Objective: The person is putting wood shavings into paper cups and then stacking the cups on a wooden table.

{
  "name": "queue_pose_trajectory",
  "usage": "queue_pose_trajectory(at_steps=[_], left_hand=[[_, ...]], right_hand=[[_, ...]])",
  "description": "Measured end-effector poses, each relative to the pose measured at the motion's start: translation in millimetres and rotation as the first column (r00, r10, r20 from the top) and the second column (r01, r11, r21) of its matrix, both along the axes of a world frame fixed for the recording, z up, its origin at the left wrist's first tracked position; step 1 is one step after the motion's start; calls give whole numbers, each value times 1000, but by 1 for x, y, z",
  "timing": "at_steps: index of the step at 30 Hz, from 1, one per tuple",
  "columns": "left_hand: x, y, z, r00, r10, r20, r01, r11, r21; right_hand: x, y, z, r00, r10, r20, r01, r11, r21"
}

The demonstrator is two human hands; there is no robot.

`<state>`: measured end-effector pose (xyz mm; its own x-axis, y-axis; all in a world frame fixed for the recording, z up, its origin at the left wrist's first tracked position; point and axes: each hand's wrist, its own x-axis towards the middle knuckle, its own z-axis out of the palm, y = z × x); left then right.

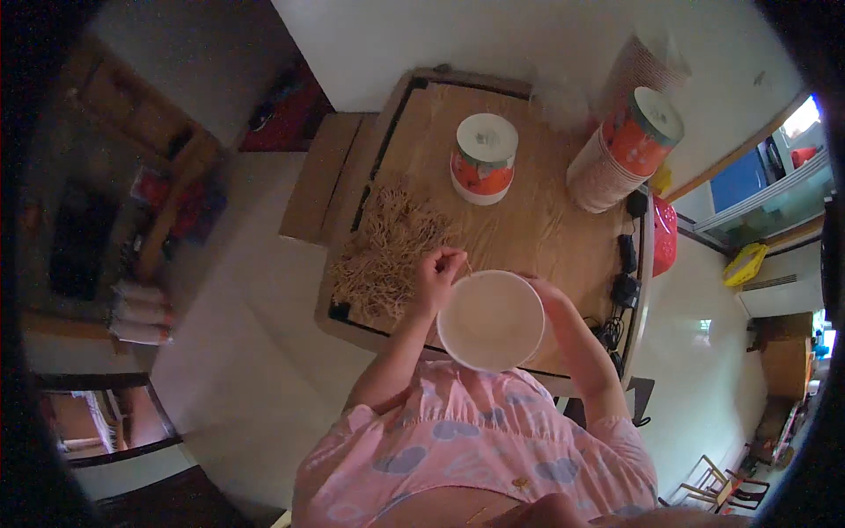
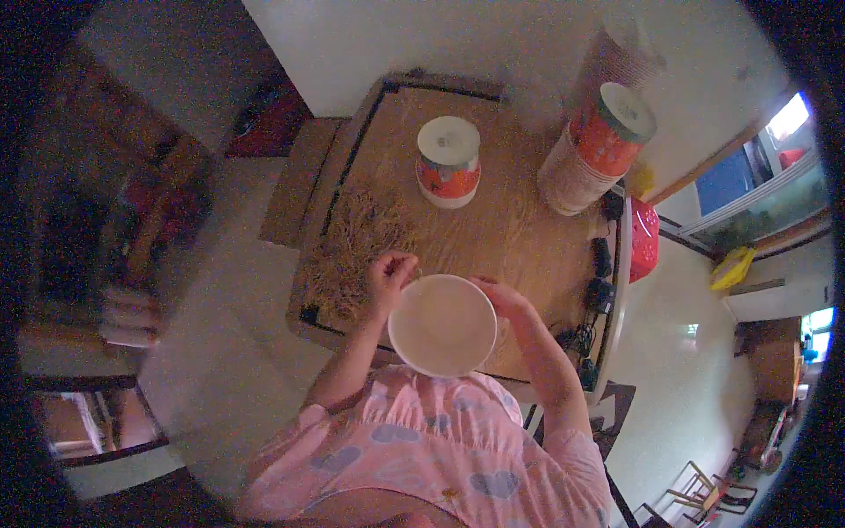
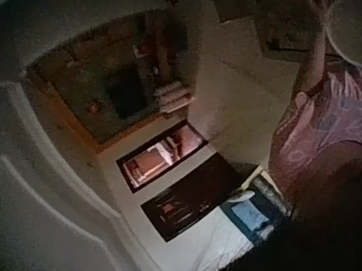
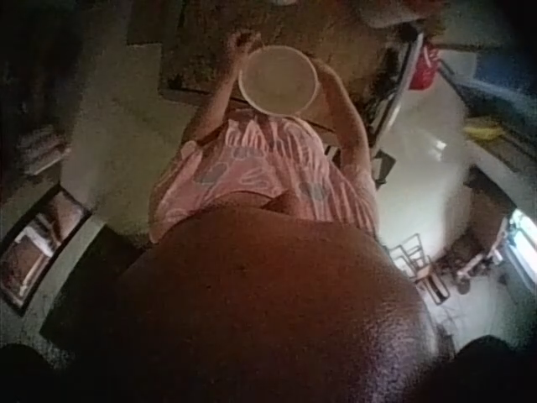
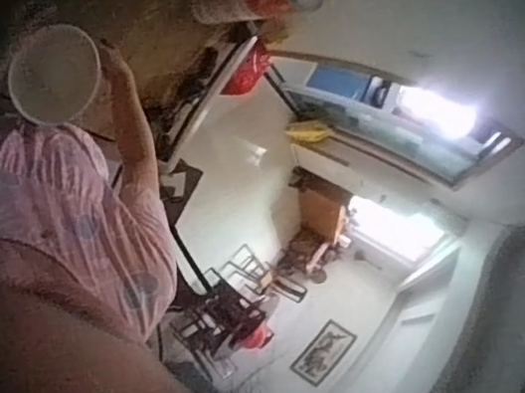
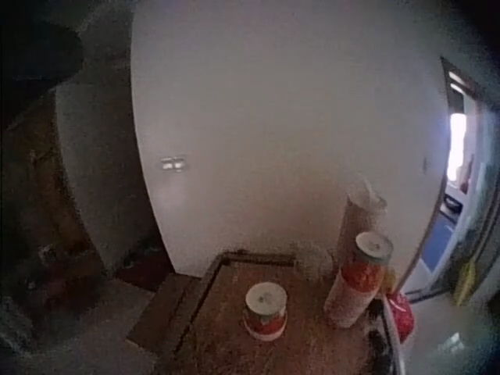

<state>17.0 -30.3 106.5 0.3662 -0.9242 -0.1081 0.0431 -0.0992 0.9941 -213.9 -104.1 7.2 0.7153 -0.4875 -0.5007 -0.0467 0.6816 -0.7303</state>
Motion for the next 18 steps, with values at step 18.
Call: queue_pose_trajectory(at_steps=[18], left_hand=[[21, 34, 37, 891, -124, -436, 182, 979, 94]], right_hand=[[2, -35, 177, 924, -381, -25, 175, 481, -859]])
